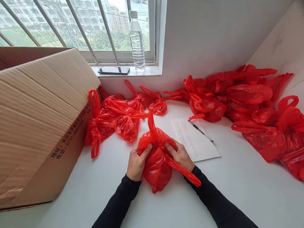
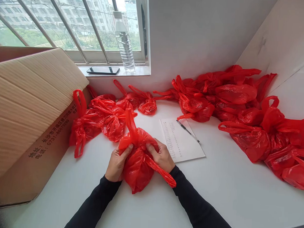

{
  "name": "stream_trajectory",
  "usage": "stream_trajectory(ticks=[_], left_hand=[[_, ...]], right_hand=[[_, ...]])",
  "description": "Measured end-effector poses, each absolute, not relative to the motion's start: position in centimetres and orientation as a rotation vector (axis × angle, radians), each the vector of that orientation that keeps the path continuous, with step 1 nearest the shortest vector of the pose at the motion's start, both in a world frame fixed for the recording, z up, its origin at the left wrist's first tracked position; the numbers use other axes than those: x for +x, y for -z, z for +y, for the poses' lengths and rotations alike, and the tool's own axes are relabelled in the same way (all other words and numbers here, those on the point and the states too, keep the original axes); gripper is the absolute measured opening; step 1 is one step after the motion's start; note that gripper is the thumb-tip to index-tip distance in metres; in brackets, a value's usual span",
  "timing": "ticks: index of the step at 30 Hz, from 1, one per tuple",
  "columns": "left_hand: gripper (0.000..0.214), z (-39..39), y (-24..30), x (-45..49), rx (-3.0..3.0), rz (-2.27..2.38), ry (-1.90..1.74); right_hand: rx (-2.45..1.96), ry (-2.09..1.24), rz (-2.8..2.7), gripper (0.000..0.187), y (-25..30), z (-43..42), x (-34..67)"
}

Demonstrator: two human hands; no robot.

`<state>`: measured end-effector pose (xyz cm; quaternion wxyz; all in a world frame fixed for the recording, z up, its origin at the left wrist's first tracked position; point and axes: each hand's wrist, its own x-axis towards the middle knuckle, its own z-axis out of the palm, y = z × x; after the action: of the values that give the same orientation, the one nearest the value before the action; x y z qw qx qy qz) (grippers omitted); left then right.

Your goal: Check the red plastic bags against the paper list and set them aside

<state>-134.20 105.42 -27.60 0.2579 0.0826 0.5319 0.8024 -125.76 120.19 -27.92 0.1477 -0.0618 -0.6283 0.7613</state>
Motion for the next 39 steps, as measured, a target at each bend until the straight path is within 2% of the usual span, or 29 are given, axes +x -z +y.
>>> stream_trajectory(ticks=[5, 9, 14, 18, 24, 37, 39], left_hand=[[0.033, 105.4, 27.9, -134.5, 0.006, 1.341, -2.322], [0.040, 105.4, 27.3, -135.0, -0.044, 1.121, -2.401], [0.040, 105.0, 26.1, -135.2, -0.064, 0.945, -2.402], [0.040, 104.7, 26.0, -134.6, -0.015, 1.011, -2.248], [0.060, 104.9, 26.6, -133.6, 0.305, 1.283, -2.058], [0.064, 105.1, 27.6, -134.1, 0.398, 1.354, -2.088], [0.061, 105.2, 27.7, -134.1, 0.326, 1.375, -2.119]], right_hand=[[-0.128, -2.255, -1.863, 0.038, 27.7, 120.6, -125.4], [-0.131, -2.399, -1.849, 0.044, 27.8, 121.1, -125.2], [-0.036, -2.253, -2.041, 0.043, 28.2, 121.1, -125.3], [-0.106, -2.246, -1.882, 0.032, 28.8, 121.3, -125.5], [-0.190, -2.295, -1.668, 0.024, 29.2, 121.7, -125.7], [-0.105, -2.169, -1.863, 0.029, 28.5, 121.5, -125.5], [-0.066, -2.183, -1.894, 0.035, 28.3, 121.5, -125.4]])
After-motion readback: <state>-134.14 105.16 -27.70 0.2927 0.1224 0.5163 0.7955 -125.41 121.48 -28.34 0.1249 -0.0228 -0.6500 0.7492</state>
